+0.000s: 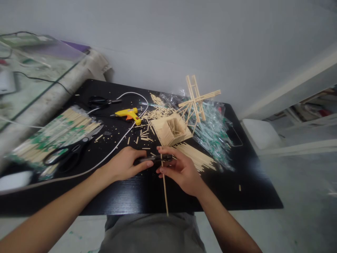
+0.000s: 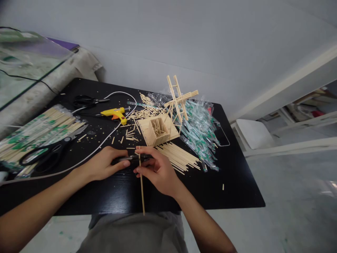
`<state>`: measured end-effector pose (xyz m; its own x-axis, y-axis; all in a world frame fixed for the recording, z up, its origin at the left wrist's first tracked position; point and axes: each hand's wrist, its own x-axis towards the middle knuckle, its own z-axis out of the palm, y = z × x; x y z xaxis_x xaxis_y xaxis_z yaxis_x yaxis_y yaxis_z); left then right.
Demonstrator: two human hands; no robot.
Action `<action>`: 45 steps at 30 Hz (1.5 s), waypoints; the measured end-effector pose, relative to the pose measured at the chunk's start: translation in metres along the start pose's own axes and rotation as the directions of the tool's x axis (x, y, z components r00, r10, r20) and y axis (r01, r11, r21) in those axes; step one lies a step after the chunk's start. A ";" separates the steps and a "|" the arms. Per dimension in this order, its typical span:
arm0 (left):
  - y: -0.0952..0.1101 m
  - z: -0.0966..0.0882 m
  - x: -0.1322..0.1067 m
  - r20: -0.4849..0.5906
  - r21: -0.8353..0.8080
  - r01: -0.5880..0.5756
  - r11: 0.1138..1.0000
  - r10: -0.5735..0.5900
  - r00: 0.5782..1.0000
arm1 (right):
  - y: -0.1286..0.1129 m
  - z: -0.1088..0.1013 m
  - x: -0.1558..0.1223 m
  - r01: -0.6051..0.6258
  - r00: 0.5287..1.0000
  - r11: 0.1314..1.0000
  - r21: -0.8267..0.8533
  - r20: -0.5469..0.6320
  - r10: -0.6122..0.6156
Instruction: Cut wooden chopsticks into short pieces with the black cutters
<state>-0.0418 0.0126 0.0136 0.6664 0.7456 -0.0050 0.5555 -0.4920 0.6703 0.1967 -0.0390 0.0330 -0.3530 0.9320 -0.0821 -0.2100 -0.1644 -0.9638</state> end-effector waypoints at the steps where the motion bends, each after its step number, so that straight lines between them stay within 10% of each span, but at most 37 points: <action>1: 0.001 0.000 0.000 0.009 -0.002 -0.003 1.000 0.003 1.000 | -0.001 -0.001 0.001 -0.018 1.000 1.000 0.013 0.019 0.018; 13: -0.011 -0.007 -0.001 -0.035 0.163 0.188 0.969 -0.185 0.982 | -0.005 -0.007 0.000 -0.058 0.996 0.998 -0.030 -0.067 0.056; 20: -0.019 -0.006 0.004 -0.224 -0.157 0.294 0.943 -0.323 0.919 | 0.007 -0.011 0.001 -0.067 0.991 0.997 -0.048 -0.122 0.061; 27: -0.012 0.008 0.009 -0.240 -0.457 0.298 0.838 -0.439 0.866 | 0.031 -0.011 0.010 -0.155 0.988 0.973 -0.169 -0.044 0.150; 35: -0.011 0.011 0.009 -0.214 -0.565 0.346 0.749 -0.538 0.815 | 0.021 -0.014 0.018 0.002 0.999 0.925 -0.380 -0.039 -0.018; 45: -0.015 0.011 0.007 -0.344 -0.299 0.307 0.904 -0.402 0.849 | 0.031 -0.021 0.017 -0.028 0.977 0.799 -0.601 -0.187 -0.106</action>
<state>-0.0403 0.0200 -0.0044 0.1712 0.9850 -0.0190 0.5583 -0.0811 0.8257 0.2034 -0.0212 -0.0041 -0.1521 0.9880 -0.0253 0.3902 0.0365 -0.9200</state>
